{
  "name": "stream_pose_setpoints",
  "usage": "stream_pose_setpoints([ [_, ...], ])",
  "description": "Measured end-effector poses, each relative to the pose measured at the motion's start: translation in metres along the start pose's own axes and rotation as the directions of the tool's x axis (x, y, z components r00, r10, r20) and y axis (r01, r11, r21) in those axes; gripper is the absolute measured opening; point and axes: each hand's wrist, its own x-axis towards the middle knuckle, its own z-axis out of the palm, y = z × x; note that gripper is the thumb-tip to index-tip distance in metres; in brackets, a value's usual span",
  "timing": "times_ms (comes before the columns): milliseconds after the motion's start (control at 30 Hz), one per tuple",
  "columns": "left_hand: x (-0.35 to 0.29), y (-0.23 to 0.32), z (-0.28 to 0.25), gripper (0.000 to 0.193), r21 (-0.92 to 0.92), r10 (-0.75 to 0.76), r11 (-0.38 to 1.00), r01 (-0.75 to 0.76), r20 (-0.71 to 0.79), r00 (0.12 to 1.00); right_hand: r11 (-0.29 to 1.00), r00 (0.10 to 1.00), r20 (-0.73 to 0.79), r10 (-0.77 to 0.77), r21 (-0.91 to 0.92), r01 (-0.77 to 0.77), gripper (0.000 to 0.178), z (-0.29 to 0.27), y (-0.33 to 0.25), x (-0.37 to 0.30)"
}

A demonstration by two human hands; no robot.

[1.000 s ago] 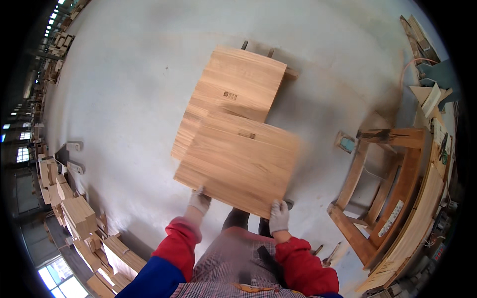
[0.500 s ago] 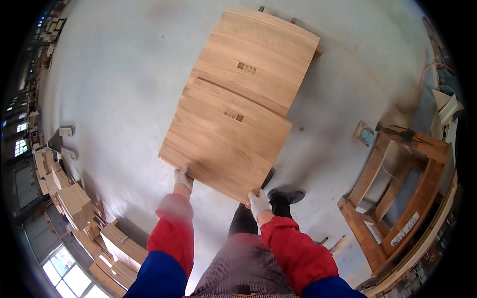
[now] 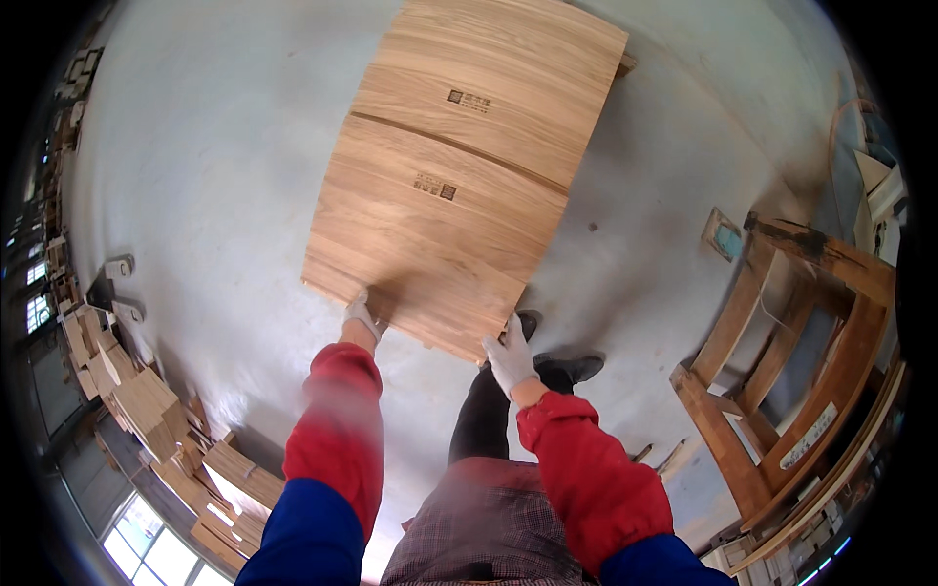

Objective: The person places wood panels onto a machine for processing, stacks the panels, and then carries wood strips across the factory floor.

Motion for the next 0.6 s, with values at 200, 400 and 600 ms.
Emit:
stream_pose_setpoints([
  [200,0.003,0.002,0.021,0.018,0.051,-0.049,0.997,0.051,-0.042,0.998,0.980,0.977,-0.161,-0.143,-0.158,0.117,0.055,-0.011,0.016,0.040],
  [400,0.025,-0.001,0.012,0.020,0.161,-0.026,0.986,0.034,-0.049,0.998,0.959,0.975,-0.188,-0.116,-0.277,0.061,0.056,-0.008,0.005,0.035],
  [600,0.042,0.001,-0.004,0.028,0.138,0.053,0.989,-0.047,-0.040,0.998,0.891,0.969,-0.197,-0.152,-0.452,0.048,0.056,-0.002,0.008,0.029],
])
